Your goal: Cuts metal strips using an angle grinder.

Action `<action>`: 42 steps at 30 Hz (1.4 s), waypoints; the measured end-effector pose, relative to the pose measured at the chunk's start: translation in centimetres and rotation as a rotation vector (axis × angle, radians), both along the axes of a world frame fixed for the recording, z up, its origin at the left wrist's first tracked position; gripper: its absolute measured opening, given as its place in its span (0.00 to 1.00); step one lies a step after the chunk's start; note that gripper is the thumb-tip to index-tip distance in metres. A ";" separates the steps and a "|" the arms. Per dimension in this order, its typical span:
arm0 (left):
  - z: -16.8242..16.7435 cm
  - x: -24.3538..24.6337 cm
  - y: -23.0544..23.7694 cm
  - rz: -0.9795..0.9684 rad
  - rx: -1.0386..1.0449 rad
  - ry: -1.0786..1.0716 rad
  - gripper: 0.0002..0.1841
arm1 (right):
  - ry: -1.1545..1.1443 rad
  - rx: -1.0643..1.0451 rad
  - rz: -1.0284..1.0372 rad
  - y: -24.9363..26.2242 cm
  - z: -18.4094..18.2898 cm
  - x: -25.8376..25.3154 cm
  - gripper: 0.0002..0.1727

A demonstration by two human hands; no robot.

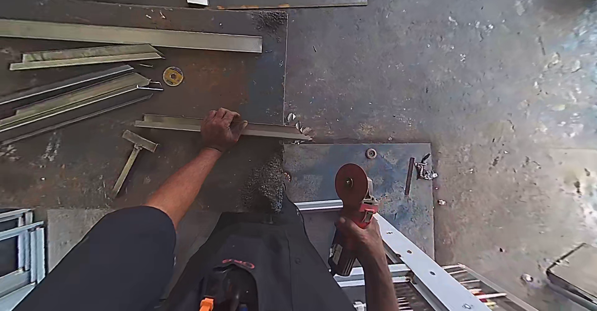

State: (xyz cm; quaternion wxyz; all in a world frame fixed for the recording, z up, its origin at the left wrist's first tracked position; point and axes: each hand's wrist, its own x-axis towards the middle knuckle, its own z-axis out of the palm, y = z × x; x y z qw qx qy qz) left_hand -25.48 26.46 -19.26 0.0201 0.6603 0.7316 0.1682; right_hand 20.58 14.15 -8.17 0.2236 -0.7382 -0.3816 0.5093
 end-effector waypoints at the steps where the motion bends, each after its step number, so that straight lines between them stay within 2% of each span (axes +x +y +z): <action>1: 0.1 -0.4 0.2 -0.049 -0.027 0.005 0.40 | -0.009 0.013 -0.023 -0.7 0.3 -0.3 0.41; 3: 0.4 -1.2 -0.2 -0.161 -0.099 0.019 0.46 | 0.001 0.032 -0.075 -2.2 1.4 -1.1 0.41; 4: 0.6 -1.5 -1.0 -0.224 -0.146 0.025 0.46 | 0.021 0.036 -0.117 -3.7 2.2 -1.5 0.41; 9: 2.1 -2.2 0.4 -0.366 -0.235 -0.021 0.35 | 0.236 0.221 -0.399 -6.8 5.1 -3.3 0.40; 13: 3.2 -2.6 1.5 -0.482 -0.324 0.006 0.34 | 0.357 0.372 -0.540 -9.8 7.5 -4.2 0.39; 18: 1.8 -3.1 0.7 -0.501 -0.267 0.106 0.35 | 0.335 0.611 -0.657 -12.7 11.8 -5.3 0.39; 22: 1.2 -3.0 0.1 -0.484 -0.244 0.178 0.35 | 0.392 0.782 -0.726 -15.3 15.0 -4.6 0.30; 23: 1.1 -2.9 0.0 -0.480 -0.242 0.186 0.36 | 0.418 0.792 -0.734 -16.2 15.3 -3.8 0.21; 24: 1.0 -2.9 -0.1 -0.477 -0.238 0.195 0.36 | 0.499 0.772 -0.643 -17.9 15.1 -1.8 0.08; 25: 1.0 -2.9 -0.2 -0.474 -0.238 0.214 0.36 | 0.524 0.713 -0.460 -20.3 14.7 0.5 0.04; 26: 1.0 -3.0 -0.2 -0.472 -0.243 0.232 0.37 | 0.520 0.679 -0.368 -22.5 14.0 2.3 0.07; 27: 1.1 -2.9 -0.2 -0.472 -0.243 0.238 0.37 | 0.484 0.688 -0.410 -23.6 13.9 1.9 0.09; 29: 1.3 -2.7 -0.2 -0.470 -0.251 0.233 0.37 | 0.227 0.773 -0.973 -20.2 15.1 -5.4 0.17; 30: 1.4 -2.6 -0.3 -0.469 -0.250 0.225 0.36 | 0.175 0.758 -1.033 -19.3 15.3 -7.1 0.28; 31: 1.4 -2.6 -0.2 -0.467 -0.245 0.218 0.36 | 0.151 0.723 -1.008 -19.4 14.8 -7.7 0.34; 32: 1.4 -2.6 -0.2 -0.466 -0.241 0.220 0.36 | 0.151 0.692 -0.976 -19.9 14.0 -7.9 0.36; 36: 1.3 -2.8 -0.5 -0.462 -0.227 0.237 0.36 | 0.170 0.632 -0.994 -21.2 11.0 -9.3 0.36; 42: 1.5 -2.6 -0.5 -0.451 -0.245 0.222 0.36 | 0.192 0.589 -1.004 -21.7 9.8 -9.6 0.36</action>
